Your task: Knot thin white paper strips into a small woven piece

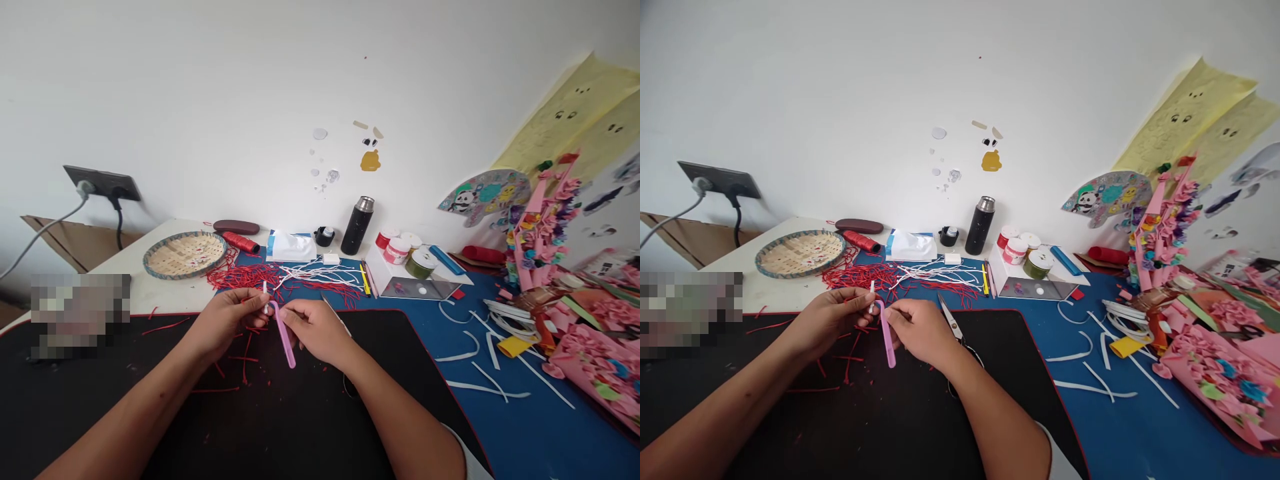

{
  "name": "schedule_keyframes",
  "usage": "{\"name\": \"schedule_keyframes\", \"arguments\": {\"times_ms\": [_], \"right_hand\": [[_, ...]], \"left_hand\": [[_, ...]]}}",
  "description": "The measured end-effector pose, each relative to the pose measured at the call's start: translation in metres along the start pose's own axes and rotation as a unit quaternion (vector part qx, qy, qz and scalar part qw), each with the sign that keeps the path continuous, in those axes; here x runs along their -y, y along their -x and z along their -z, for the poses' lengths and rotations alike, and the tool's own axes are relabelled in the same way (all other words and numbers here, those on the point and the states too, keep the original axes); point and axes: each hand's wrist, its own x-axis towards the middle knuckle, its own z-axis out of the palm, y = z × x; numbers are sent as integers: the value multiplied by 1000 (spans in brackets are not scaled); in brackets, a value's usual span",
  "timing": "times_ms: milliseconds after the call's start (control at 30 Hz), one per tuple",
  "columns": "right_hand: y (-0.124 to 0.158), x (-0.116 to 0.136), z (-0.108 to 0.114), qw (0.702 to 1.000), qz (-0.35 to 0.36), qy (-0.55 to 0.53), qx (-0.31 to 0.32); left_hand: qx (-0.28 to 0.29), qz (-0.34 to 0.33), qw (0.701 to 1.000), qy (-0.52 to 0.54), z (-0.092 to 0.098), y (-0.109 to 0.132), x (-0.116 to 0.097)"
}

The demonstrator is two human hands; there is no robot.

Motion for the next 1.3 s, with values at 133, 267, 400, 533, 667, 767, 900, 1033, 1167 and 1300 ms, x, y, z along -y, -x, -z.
{"name": "schedule_keyframes", "arguments": {"times_ms": [133, 267, 400, 533, 667, 767, 900, 1033, 1167, 1300], "right_hand": [[0, 0, -2, 1000, 13, 12, -12], [-2, -4, -3, 1000, 1, -8, -9], [-2, -8, -3, 999, -1, 31, -6], [1, -5, -1, 991, 0, 134, -16], [6, 2, -4, 968, 48, 245, -6], [10, 6, -12, 956, 88, 277, 45], [13, 6, -26, 923, 120, 350, 111], [12, 3, -36, 896, 133, 400, 137], [13, 3, -39, 902, 128, 393, 122], [15, 6, -38, 909, 121, 384, 109]], "left_hand": [[-16, 13, 999, 44, 1, -2, 1], [-17, 15, 999, 50, -2, -3, 3], [-25, 1, 998, 49, -5, -3, 5], [-36, -2, 998, 46, -4, -4, 5], [-76, -16, 995, 66, -1, -6, 3], [-77, -15, 995, 68, 0, -6, 3], [-74, -18, 995, 66, -1, -6, 3], [-71, -16, 996, 56, -4, -6, 4], [-65, -13, 997, 47, -5, -6, 2], [-61, -14, 997, 39, -6, -6, 1]]}}
